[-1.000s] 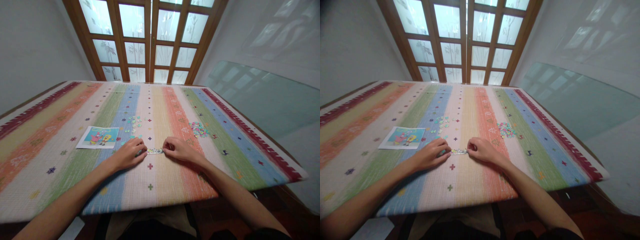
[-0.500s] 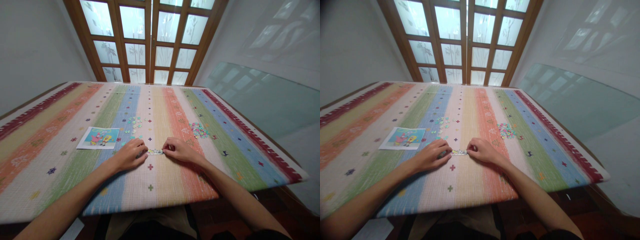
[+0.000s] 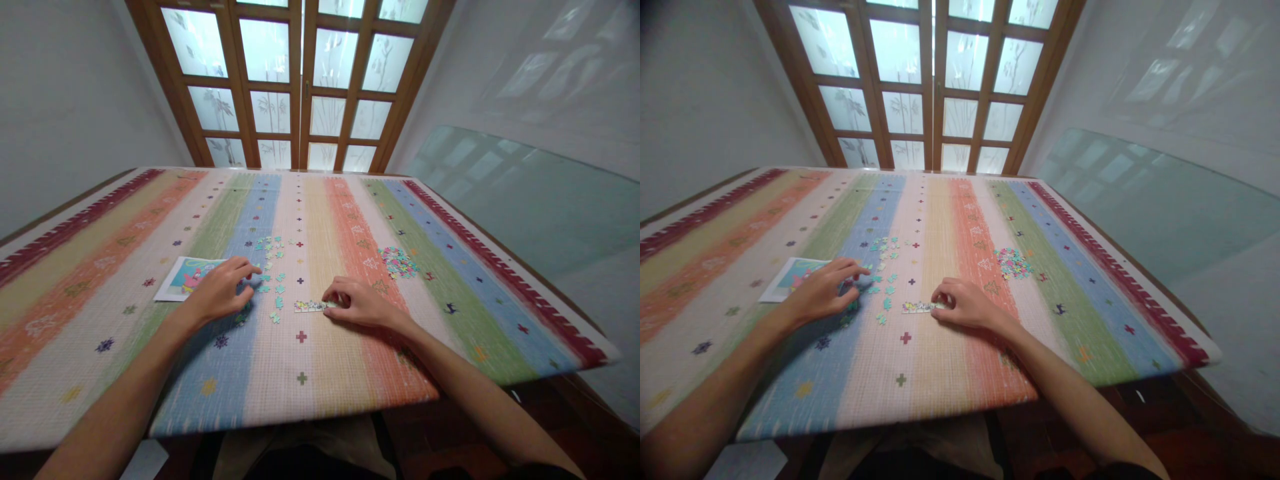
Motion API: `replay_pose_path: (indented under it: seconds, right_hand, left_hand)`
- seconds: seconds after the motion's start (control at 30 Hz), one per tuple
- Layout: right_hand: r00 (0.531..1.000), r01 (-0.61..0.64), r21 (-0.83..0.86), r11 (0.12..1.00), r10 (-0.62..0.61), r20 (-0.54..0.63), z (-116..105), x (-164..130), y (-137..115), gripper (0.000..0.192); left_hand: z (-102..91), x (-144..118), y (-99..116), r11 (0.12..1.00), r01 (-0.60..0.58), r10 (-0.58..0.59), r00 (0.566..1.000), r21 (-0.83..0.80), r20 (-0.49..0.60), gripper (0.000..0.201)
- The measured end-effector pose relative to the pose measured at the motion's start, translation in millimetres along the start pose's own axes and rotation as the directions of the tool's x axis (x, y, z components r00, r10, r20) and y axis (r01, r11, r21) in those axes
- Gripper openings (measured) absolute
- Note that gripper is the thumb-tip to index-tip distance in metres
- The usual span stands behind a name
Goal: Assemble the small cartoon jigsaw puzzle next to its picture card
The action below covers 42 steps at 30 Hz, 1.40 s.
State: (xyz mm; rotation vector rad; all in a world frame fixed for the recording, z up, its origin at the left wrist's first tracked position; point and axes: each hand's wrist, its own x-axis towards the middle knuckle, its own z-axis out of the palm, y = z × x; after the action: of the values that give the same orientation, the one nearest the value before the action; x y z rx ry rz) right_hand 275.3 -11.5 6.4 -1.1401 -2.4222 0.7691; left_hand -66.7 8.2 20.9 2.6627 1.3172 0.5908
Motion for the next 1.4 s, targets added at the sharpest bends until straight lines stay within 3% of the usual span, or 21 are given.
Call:
replay_pose_path:
  seconds: [0.27, 0.5, 0.7, 0.93, 1.13, 1.4]
  right_hand:
    - [1.000, -0.002, 0.013, 1.000, 0.002, 0.018, -1, 0, 3, 0.005]
    - [0.999, -0.027, 0.000, 1.000, 0.027, 0.031, -3, -1, 2, 0.006]
    - [1.000, 0.000, -0.007, 1.000, 0.000, 0.000, -2, -1, -1, 0.008]
    - [0.999, 0.005, -0.029, 1.000, -0.004, 0.037, 0, -2, -4, 0.008]
    - [0.999, 0.004, -0.043, 0.999, -0.003, 0.033, 1, -1, -2, 0.008]
    - [1.000, 0.012, -0.047, 0.999, -0.010, 0.025, 1, -1, -1, 0.007]
  left_hand:
    - [-4.3, -2, -26, 0.983, 0.145, -0.140, 0.989, 0.114, -0.055, 0.026]
    - [5.6, -2, -27, 0.969, 0.231, -0.223, 0.971, 0.090, -0.087, 0.031]
    - [13.1, 3, -23, 0.973, 0.232, -0.228, 0.967, 0.020, -0.117, 0.028]
    - [19.4, 27, -20, 0.978, 0.205, -0.207, 0.971, -0.033, -0.119, 0.029]
    - [28.5, 55, -24, 0.954, 0.291, -0.286, 0.955, 0.070, -0.074, 0.032]
    - [38.1, 73, -29, 0.941, 0.332, -0.328, 0.943, 0.072, -0.055, 0.026]
